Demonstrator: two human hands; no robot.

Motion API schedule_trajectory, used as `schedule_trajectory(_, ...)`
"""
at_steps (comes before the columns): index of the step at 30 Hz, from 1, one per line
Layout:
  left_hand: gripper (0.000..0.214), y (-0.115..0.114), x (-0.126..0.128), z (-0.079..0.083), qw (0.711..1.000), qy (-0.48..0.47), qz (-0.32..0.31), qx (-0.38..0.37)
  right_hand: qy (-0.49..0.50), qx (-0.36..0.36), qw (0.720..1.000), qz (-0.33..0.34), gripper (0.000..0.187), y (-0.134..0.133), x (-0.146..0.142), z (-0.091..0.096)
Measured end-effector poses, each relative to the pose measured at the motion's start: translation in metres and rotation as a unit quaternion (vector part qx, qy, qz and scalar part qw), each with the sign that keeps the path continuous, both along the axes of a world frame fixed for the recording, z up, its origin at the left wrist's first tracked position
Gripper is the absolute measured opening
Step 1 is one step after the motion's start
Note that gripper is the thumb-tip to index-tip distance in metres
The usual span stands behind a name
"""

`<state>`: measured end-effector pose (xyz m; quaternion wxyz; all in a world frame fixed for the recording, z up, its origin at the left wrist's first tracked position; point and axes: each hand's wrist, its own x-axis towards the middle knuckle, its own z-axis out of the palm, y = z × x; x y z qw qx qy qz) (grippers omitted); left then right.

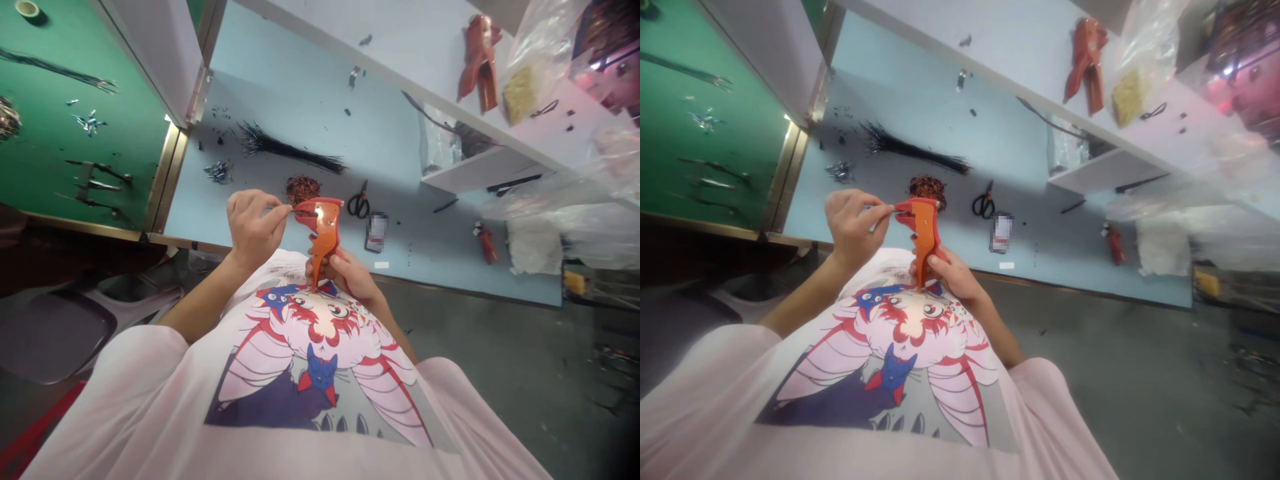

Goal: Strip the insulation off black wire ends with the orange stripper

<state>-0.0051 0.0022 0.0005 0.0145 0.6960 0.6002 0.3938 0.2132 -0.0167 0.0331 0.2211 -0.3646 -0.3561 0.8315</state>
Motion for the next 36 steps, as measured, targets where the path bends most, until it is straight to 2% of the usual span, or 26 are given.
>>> schedule_trajectory(5,0.013,-0.001,-0.001,-0.001,1.0,-0.01,-0.005,-0.017,-0.011,-0.002,1.0,-0.006,0.047,0.002,-0.001,0.003)
schedule_trajectory(13,0.012,-0.001,-0.001,0.003,1.0,-0.017,-0.013,-0.022,0.008,0.001,1.0,-0.011,0.031,0.002,-0.002,0.003)
schedule_trajectory(19,0.012,-0.001,-0.002,0.005,0.998,-0.037,-0.041,-0.007,0.02,-0.032,0.999,-0.011,0.037,0.002,-0.005,0.006)
schedule_trajectory(24,0.011,-0.004,-0.003,0.011,0.999,0.019,-0.036,0.02,0.043,-0.063,0.997,-0.008,0.031,0.0,-0.005,0.002)
schedule_trajectory(27,0.009,-0.005,-0.008,0.011,0.999,0.03,-0.023,0.025,0.068,-0.031,0.997,0.009,0.039,0.004,-0.004,-0.003)
schedule_trajectory(30,0.008,-0.002,-0.023,-0.007,0.999,-0.018,0.015,-0.026,0.043,0.031,0.999,0.011,0.052,0.015,-0.003,-0.013)
schedule_trajectory(32,0.01,0.002,-0.037,-0.03,0.983,-0.118,0.056,-0.128,-0.031,0.081,0.996,-0.01,0.048,0.025,-0.003,-0.026)
schedule_trajectory(33,0.011,0.004,-0.044,-0.044,0.954,-0.191,0.087,-0.216,-0.086,0.106,0.99,-0.023,0.044,0.029,-0.003,-0.034)
schedule_trajectory(34,0.01,0.006,-0.049,-0.059,0.902,-0.268,0.13,-0.313,-0.146,0.129,0.98,-0.037,0.04,0.033,-0.003,-0.043)
schedule_trajectory(36,0.012,0.006,-0.056,-0.09,0.853,-0.304,0.158,-0.394,-0.253,0.151,0.954,-0.05,0.037,0.037,-0.002,-0.063)
